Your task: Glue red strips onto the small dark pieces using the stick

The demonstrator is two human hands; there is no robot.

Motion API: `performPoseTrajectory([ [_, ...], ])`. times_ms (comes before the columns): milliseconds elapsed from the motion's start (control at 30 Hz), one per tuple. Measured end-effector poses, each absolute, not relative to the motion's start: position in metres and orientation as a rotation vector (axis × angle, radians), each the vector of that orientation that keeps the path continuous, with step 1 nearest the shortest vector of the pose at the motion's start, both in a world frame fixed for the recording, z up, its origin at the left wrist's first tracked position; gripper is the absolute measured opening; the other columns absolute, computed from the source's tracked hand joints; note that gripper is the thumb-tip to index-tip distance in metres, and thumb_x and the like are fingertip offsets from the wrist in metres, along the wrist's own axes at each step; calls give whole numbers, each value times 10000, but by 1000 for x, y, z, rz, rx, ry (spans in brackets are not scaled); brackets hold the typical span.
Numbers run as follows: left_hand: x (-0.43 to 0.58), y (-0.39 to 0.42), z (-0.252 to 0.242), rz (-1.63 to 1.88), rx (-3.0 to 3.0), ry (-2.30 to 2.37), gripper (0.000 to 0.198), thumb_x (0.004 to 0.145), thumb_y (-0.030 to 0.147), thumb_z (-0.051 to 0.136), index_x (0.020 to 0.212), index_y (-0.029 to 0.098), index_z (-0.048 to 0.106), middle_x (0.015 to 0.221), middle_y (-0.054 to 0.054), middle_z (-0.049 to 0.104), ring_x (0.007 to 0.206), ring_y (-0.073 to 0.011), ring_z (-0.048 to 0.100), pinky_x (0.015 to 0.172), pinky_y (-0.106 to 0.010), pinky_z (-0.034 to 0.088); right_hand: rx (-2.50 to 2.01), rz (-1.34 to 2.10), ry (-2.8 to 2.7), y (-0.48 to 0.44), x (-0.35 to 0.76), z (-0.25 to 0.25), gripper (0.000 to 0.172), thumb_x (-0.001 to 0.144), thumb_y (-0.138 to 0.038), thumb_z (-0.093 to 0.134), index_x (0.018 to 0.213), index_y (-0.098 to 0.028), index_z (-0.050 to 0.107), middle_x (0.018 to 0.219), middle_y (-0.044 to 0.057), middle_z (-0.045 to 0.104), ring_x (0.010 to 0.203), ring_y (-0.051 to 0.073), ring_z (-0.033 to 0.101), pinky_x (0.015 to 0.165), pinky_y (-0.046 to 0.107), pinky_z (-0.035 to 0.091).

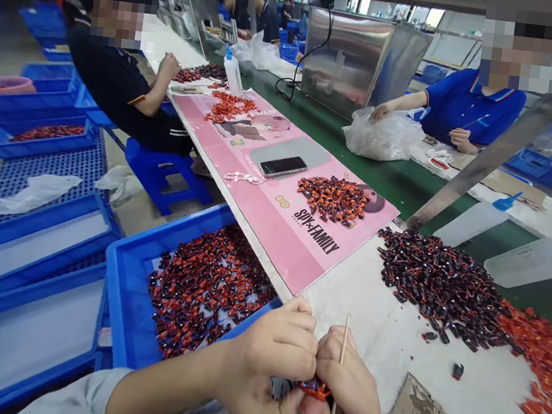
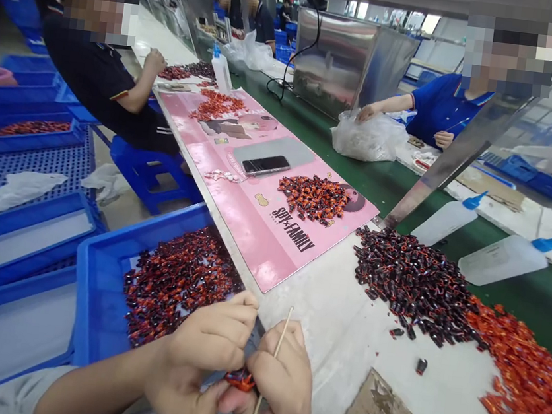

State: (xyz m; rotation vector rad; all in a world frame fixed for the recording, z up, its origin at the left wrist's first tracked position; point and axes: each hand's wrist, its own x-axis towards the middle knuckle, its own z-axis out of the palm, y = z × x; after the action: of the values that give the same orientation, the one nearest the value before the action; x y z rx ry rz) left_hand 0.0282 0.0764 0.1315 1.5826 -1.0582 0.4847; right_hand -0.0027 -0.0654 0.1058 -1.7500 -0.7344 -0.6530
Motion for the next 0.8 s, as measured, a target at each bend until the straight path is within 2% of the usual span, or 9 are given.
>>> performPoseTrajectory([
  [100,26,75,126,448,1558,-1058,261,750,121,516,750,233,281,575,68,307,548,-128,300,621,-328,294,-1724,-658,-773,-65,-1,107,401,1083,-459,367,784,-202,441,675,-24,362,609,129,390,582,296,330],
  [200,26,76,124,468,1588,-1069,267,815,145,540,744,229,297,577,69,316,541,-122,314,653,-332,312,-1783,-568,-811,-70,0,116,392,1085,-471,341,831,-206,479,684,-15,425,620,138,453,596,293,388],
  [333,29,80,133,570,1639,-1102,284,717,101,550,720,224,294,541,78,324,530,-126,294,643,-343,289,-1833,-450,-820,-79,-2,127,341,1068,-501,393,929,-221,530,733,0,535,662,159,521,645,306,454],
  [433,30,83,141,593,1677,-1164,289,647,75,543,721,228,309,527,84,344,528,-132,296,632,-353,266,-1828,-373,-835,-82,-2,130,388,1060,-555,387,914,-224,525,734,-10,539,672,140,513,655,278,471],
  [500,29,83,143,601,1679,-1186,280,646,73,538,723,230,319,517,88,348,523,-134,293,627,-356,259,-1814,-360,-825,-82,-2,130,404,1057,-564,390,894,-220,528,727,-12,518,673,135,502,645,275,464],
  [667,26,80,145,591,1630,-1213,289,674,70,531,722,232,296,502,93,333,504,-128,282,627,-356,261,-1737,-460,-844,-79,-7,126,337,1080,-437,412,866,-205,530,714,2,488,657,142,475,609,302,403],
  [800,25,77,140,535,1616,-1166,265,661,83,507,735,234,302,525,84,340,513,-126,304,618,-334,279,-1722,-439,-789,-76,-8,126,368,1081,-482,394,855,-215,508,692,-19,448,642,134,449,601,288,382],
])
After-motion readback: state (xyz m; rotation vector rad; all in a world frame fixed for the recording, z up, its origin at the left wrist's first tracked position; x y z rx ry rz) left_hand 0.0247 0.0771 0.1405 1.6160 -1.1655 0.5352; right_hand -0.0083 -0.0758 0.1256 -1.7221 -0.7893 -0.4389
